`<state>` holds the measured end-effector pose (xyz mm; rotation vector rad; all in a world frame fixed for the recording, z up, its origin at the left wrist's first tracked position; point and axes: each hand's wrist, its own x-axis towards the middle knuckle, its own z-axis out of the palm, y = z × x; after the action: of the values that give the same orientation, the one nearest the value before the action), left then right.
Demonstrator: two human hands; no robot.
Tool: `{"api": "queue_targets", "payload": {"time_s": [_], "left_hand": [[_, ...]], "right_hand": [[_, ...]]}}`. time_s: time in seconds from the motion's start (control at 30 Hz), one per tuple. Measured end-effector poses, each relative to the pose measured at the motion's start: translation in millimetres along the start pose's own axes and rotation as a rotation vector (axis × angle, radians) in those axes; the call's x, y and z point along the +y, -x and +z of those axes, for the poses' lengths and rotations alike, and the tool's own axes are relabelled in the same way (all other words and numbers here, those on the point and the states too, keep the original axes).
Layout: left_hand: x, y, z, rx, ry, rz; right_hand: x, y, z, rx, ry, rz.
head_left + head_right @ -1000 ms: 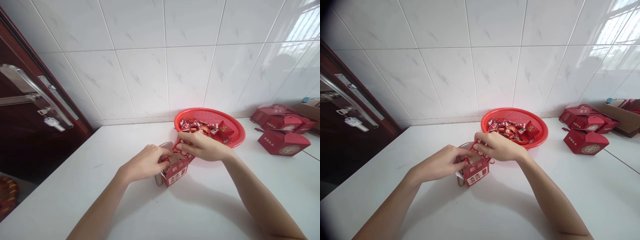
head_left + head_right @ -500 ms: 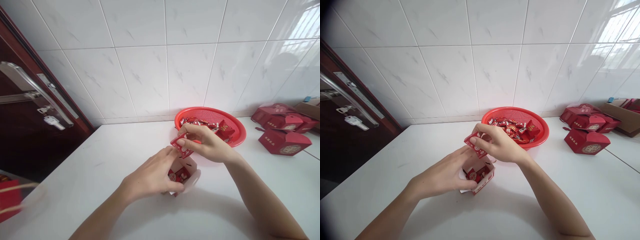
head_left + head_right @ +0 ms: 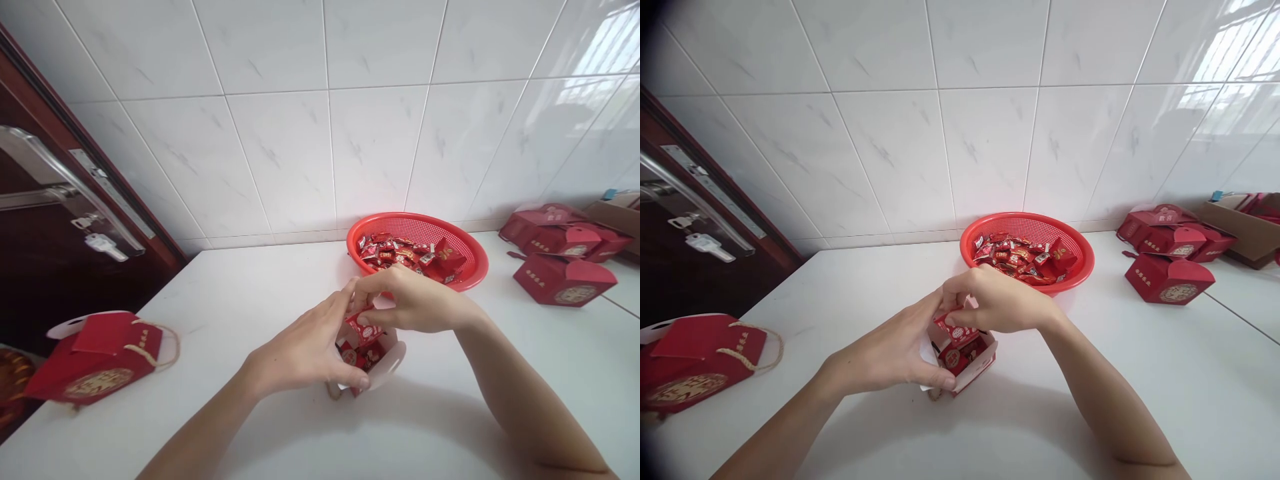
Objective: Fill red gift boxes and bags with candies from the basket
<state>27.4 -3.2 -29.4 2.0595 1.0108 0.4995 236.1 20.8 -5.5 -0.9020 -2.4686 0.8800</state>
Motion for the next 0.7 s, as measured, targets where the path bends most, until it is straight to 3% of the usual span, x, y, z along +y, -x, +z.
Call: {"api": "queue_targets", "payload": {"time_s": [0.1,0.2,0.4,0.53,0.63,0.7], "left_hand": [[-2,0,-0.9,-0.032,0.023,-0.008],[-2,1,-0.6,-0.048,0.036,-0.017],[1,4,3.3,-0.087,-0.068,-0.165],[-1,7,7.1,-0.131,-0.133,-0.111],[-4,7,9.8,-0.140,-0.149,-0.040],[-6,7,10.8,-0.152,-0.155,-0.026]], "right_hand": [[2,-1,3,-0.088,0.046,-0.009],[3,-1,2,-0.042,0.154,-0.005],[33,7,-33,0.423,0.297,0.191],[76,15,-60,0.609,0.310,0.409],[100,17,-66,0.490,0.363,0.635],[109,15,-63,0.353,0.383,0.689]]}}
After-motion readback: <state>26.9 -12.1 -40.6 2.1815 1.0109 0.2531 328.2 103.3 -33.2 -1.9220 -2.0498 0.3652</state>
